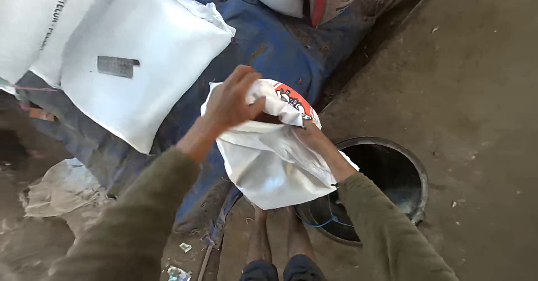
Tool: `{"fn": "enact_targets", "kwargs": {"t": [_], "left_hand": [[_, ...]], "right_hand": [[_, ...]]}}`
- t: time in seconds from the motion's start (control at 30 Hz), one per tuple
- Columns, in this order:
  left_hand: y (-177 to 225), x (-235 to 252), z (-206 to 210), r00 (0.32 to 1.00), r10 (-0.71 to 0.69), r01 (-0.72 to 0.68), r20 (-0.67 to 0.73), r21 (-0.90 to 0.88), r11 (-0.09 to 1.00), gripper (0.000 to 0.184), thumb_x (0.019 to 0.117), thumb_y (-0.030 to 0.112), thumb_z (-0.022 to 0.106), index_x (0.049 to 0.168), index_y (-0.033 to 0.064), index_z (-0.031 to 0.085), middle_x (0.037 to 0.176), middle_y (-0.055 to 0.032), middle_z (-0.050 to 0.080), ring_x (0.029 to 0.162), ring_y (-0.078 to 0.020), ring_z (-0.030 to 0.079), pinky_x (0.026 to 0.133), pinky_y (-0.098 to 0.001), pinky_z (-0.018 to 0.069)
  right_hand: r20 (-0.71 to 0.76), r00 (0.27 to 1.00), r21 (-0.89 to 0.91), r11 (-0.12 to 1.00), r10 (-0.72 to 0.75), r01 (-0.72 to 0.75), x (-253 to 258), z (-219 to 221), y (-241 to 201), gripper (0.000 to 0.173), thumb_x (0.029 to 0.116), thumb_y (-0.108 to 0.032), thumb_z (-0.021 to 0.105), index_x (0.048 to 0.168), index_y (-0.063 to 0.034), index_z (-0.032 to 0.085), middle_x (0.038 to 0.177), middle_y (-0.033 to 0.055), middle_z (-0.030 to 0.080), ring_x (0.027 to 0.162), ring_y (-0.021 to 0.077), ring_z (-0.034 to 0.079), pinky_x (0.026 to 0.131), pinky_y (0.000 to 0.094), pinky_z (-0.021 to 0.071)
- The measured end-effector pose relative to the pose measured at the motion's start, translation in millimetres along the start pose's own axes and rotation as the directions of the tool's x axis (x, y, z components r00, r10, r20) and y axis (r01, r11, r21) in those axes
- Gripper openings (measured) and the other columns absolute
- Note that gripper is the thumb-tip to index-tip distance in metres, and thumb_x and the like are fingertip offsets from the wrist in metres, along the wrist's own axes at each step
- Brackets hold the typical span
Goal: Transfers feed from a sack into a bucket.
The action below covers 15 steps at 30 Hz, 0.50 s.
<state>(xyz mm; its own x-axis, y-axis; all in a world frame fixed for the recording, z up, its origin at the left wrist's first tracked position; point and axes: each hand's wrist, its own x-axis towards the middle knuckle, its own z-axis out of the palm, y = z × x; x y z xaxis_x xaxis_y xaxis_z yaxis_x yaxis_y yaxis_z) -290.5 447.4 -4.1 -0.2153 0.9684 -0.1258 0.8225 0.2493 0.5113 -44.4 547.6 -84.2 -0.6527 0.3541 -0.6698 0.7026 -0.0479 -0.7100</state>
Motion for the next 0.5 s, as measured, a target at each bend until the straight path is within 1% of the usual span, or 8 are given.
{"fn": "enact_targets", "kwargs": {"t": [0.07,0.13,0.17,0.23,0.3,0.33,0.4,0.5], "left_hand": [[36,-67,16,0.926,0.157,-0.179,-0.343,-0.034,0.983,0.043,0.0919,0.028,0.069,0.128,0.0051,0.066,0.134,-0.0207,0.062,0.119,-0.0320,0.064,0.096,-0.0478,0.0559],[84,-130,46,0.864,-0.101,-0.050,-0.494,-0.282,0.958,0.033,0.0927,0.031,0.074,0.117,0.0103,0.065,0.120,-0.0108,0.065,0.114,-0.0184,0.063,0.096,-0.0332,0.0542],[112,-151,58,0.841,-0.364,0.150,-0.399,-0.475,0.867,0.039,0.0917,0.036,0.076,0.111,0.0054,0.061,0.112,-0.0105,0.063,0.107,-0.0145,0.062,0.091,-0.0274,0.0533],[144,-149,74,0.623,-0.775,0.547,0.107,-0.768,0.333,0.072,0.0870,0.039,0.077,0.131,-0.0094,0.048,0.121,-0.0222,0.059,0.108,-0.0267,0.062,0.084,-0.0395,0.0563],[142,-112,95,0.401,-0.811,0.586,0.426,-0.800,-0.131,0.093,0.0869,0.041,0.079,0.152,-0.0020,0.029,0.139,-0.0267,0.050,0.124,-0.0350,0.056,0.096,-0.0534,0.0536],[139,-88,106,0.350,-0.814,0.568,0.463,-0.796,-0.209,0.098,0.0850,0.041,0.082,0.155,0.0004,0.026,0.143,-0.0268,0.049,0.127,-0.0348,0.055,0.100,-0.0529,0.0512],[133,-52,128,0.264,-0.857,0.569,0.442,-0.789,-0.231,0.093,0.0826,0.039,0.086,0.149,-0.0013,0.035,0.129,-0.0270,0.059,0.118,-0.0356,0.061,0.099,-0.0522,0.0521],[128,-44,139,0.313,-0.861,0.521,0.400,-0.831,-0.197,0.040,0.0965,0.026,0.071,0.124,-0.0018,0.063,0.101,-0.0191,0.070,0.094,-0.0284,0.069,0.086,-0.0482,0.0556]], "right_hand": [[0.035,0.994,0.124,0.987,0.100,-0.103,-8,-7,2,0.036,0.1084,-0.032,0.051,0.123,-0.0036,0.067,0.109,0.0147,0.071,0.102,0.0209,0.067,0.095,0.0449,0.0543],[0.015,0.984,0.183,0.967,0.176,-0.176,-14,-8,-4,0.038,0.1099,-0.034,0.047,0.125,-0.0036,0.065,0.110,0.0135,0.070,0.101,0.0173,0.067,0.093,0.0402,0.0550],[-0.002,0.979,0.214,0.956,0.204,-0.199,-17,-6,-8,0.039,0.1103,-0.033,0.045,0.128,-0.0033,0.063,0.112,0.0139,0.069,0.102,0.0169,0.067,0.093,0.0396,0.0551],[-0.015,0.970,0.265,0.936,0.243,-0.230,-20,-1,-15,0.039,0.1109,-0.033,0.043,0.131,-0.0040,0.060,0.114,0.0135,0.068,0.103,0.0162,0.067,0.093,0.0385,0.0557],[0.003,0.971,0.250,0.940,0.240,-0.233,-27,9,-18,0.041,0.1111,-0.033,0.042,0.132,-0.0018,0.060,0.114,0.0150,0.069,0.103,0.0171,0.067,0.093,0.0396,0.0559],[0.031,0.974,0.215,0.950,0.223,-0.224,-31,14,-21,0.041,0.1113,-0.030,0.040,0.131,-0.0001,0.059,0.112,0.0146,0.068,0.101,0.0160,0.066,0.092,0.0382,0.0554],[0.079,0.975,0.176,0.960,0.207,-0.218,-41,25,-22,0.038,0.1114,-0.025,0.037,0.126,0.0011,0.061,0.105,0.0104,0.068,0.094,0.0112,0.065,0.087,0.0332,0.0551],[0.070,0.969,0.234,0.940,0.239,-0.248,-47,24,-20,0.032,0.1106,-0.022,0.041,0.121,-0.0007,0.062,0.099,0.0046,0.068,0.088,0.0061,0.065,0.083,0.0275,0.0557]]}}
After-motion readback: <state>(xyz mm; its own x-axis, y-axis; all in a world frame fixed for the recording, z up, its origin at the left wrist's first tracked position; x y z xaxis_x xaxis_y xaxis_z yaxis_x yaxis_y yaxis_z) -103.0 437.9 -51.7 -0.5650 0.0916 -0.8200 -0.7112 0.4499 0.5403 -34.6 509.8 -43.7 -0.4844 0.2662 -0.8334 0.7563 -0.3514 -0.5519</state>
